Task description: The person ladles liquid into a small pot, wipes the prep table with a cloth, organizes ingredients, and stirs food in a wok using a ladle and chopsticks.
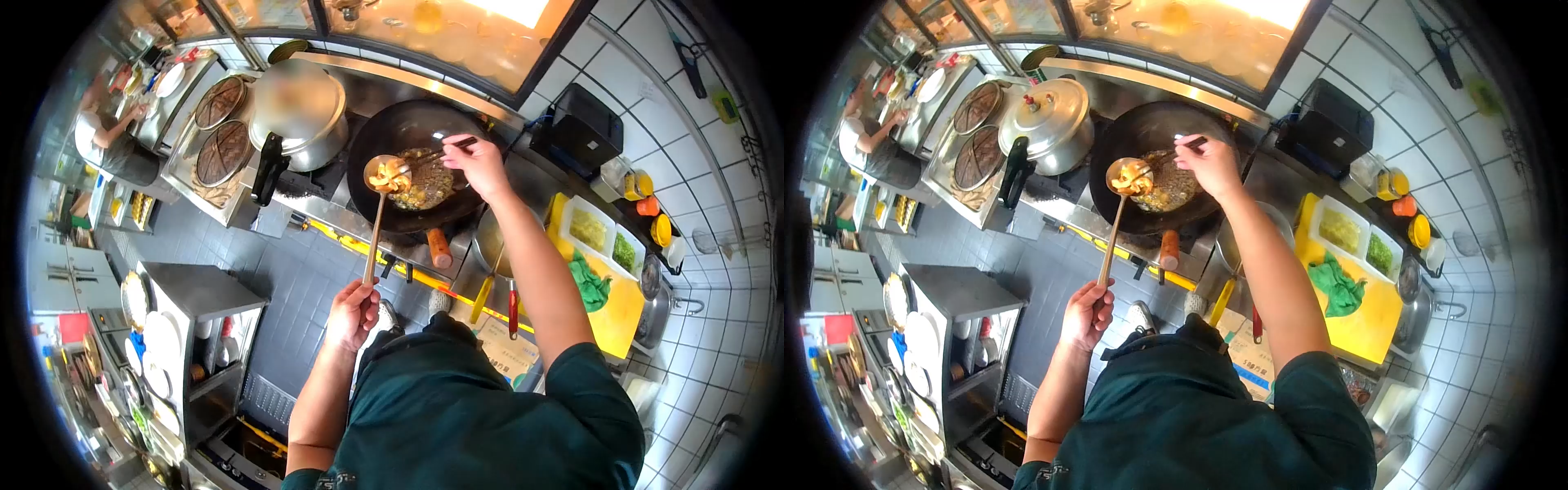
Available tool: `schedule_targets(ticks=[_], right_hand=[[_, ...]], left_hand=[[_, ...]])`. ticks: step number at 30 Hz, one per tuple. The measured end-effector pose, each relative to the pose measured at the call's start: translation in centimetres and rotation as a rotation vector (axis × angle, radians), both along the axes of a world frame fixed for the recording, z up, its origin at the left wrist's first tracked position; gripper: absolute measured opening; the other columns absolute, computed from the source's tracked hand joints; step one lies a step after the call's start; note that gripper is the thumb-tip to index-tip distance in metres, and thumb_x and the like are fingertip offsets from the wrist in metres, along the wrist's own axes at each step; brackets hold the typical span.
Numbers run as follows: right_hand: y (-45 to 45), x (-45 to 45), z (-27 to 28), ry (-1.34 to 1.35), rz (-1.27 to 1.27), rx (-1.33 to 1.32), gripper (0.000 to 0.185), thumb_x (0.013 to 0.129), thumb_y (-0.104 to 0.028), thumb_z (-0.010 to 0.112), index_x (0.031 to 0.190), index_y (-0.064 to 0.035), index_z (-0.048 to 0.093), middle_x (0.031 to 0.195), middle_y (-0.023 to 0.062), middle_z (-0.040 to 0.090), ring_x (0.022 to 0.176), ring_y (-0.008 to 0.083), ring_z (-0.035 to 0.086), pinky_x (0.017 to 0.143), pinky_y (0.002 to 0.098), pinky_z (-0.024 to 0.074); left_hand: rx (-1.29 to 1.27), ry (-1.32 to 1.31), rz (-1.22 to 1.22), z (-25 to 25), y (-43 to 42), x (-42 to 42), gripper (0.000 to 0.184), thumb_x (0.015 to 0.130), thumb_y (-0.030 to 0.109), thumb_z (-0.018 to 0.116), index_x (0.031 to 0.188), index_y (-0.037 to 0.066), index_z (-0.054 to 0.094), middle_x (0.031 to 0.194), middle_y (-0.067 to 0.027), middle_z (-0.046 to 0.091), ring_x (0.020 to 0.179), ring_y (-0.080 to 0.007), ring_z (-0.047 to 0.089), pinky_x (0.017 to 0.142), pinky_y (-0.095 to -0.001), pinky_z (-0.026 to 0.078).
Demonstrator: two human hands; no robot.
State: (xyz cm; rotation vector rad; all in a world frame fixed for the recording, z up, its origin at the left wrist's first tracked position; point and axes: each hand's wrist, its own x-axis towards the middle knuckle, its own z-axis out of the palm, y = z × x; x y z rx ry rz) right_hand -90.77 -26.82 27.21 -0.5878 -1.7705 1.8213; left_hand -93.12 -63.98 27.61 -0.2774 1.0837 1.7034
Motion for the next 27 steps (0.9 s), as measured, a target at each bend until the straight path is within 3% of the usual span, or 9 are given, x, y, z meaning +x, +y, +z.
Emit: schedule_targets(ticks=[7, 11, 15, 17, 18, 21, 23, 25, 27], right_hand=[[-3.1, 2.9, 6.2, 0.093, -0.158, 0.08, 0.02, 0.099, -0.01, 0.064, 0.112, 0.0043, 0.068, 0.1, 0.0127, 0.072, 0.085, 0.0189, 0.072, 0.076, 0.0297, 0.0615], [-4.3, 8.9, 11.3, 0.166, -0.412, 0.216, 0.022, 0.102, -0.017, 0.061, 0.11, 0.0034, 0.067, 0.103, 0.0113, 0.071, 0.086, 0.0196, 0.072, 0.082, 0.0319, 0.0585], [-4.3, 18.4, 15.0, 0.165, -0.559, 0.696, 0.028, 0.108, -0.019, 0.045, 0.11, 0.0011, 0.064, 0.11, 0.012, 0.068, 0.102, 0.0191, 0.067, 0.088, 0.0329, 0.0533], [-5.9, 22.3, 15.8, 0.074, -0.651, 0.607, 0.026, 0.108, -0.019, 0.045, 0.111, 0.0, 0.063, 0.11, 0.0113, 0.069, 0.106, 0.0176, 0.065, 0.086, 0.0331, 0.0526], [-7.5, 24.0, 17.0, -0.315, -0.76, 0.75, 0.026, 0.108, -0.019, 0.045, 0.113, 0.0016, 0.061, 0.11, 0.0106, 0.069, 0.103, 0.0183, 0.065, 0.087, 0.0342, 0.0527], [-7.7, 31.0, 12.0, -0.626, -0.614, 0.846, 0.017, 0.1, -0.012, 0.055, 0.109, -0.0018, 0.067, 0.107, 0.0156, 0.07, 0.096, 0.0293, 0.069, 0.083, 0.0371, 0.0531], [-9.4, 34.3, 7.8, -0.849, -0.5, 0.796, 0.015, 0.093, -0.014, 0.064, 0.102, -0.0046, 0.07, 0.101, 0.0173, 0.07, 0.095, 0.0343, 0.068, 0.081, 0.0393, 0.0536], [-10.4, 37.9, 0.8, -0.899, -0.417, 0.697, 0.024, 0.087, -0.026, 0.072, 0.101, -0.0051, 0.073, 0.098, 0.0174, 0.071, 0.093, 0.0356, 0.069, 0.08, 0.042, 0.0546], [-12.9, 38.4, -2.1, -1.025, -0.348, 0.684, 0.039, 0.084, -0.04, 0.074, 0.103, -0.0052, 0.074, 0.1, 0.0186, 0.072, 0.092, 0.0367, 0.069, 0.081, 0.0436, 0.0547]], left_hand=[[0.075, -0.036, -0.061, 1.1, -1.7, -2.1, 0.028, 0.099, 0.019, 0.06, 0.116, -0.003, 0.057, 0.078, -0.0043, 0.058, 0.049, -0.0077, 0.044, 0.036, -0.0203, 0.032], [0.105, -0.041, -0.102, 2.5, -2.7, -3.7, 0.027, 0.099, 0.019, 0.061, 0.116, -0.002, 0.058, 0.078, -0.0045, 0.059, 0.05, -0.0079, 0.044, 0.036, -0.0202, 0.031], [0.124, -0.036, -0.141, 4.3, -3.1, -5.0, 0.025, 0.099, 0.019, 0.061, 0.114, -0.001, 0.06, 0.076, -0.005, 0.06, 0.05, -0.0088, 0.045, 0.037, -0.0204, 0.031], [0.115, -0.01, -0.151, 5.3, -3.0, -5.2, 0.025, 0.098, 0.018, 0.061, 0.114, -0.001, 0.06, 0.076, -0.0049, 0.06, 0.05, -0.0086, 0.045, 0.037, -0.0204, 0.031], [0.119, -0.006, -0.142, 5.5, -3.0, -5.2, 0.025, 0.098, 0.017, 0.06, 0.115, -0.001, 0.06, 0.077, -0.0047, 0.059, 0.05, -0.0083, 0.046, 0.036, -0.0204, 0.031], [0.109, 0.005, -0.156, 6.9, -2.6, -4.7, 0.025, 0.098, 0.016, 0.06, 0.116, -0.002, 0.06, 0.077, -0.0043, 0.059, 0.05, -0.0078, 0.046, 0.036, -0.0199, 0.031], [0.113, 0.041, -0.181, 7.9, -2.4, -4.0, 0.026, 0.099, 0.017, 0.059, 0.116, -0.002, 0.06, 0.079, -0.0038, 0.059, 0.049, -0.0064, 0.043, 0.036, -0.0186, 0.031], [0.147, 0.057, -0.211, 9.8, -2.2, -2.8, 0.028, 0.099, 0.018, 0.058, 0.118, -0.003, 0.059, 0.079, -0.0037, 0.059, 0.049, -0.006, 0.043, 0.036, -0.0185, 0.03], [0.204, 0.042, -0.232, 11.7, -1.7, -1.0, 0.03, 0.1, 0.018, 0.057, 0.121, -0.004, 0.058, 0.078, -0.0052, 0.059, 0.047, -0.0065, 0.043, 0.034, -0.0191, 0.031]])
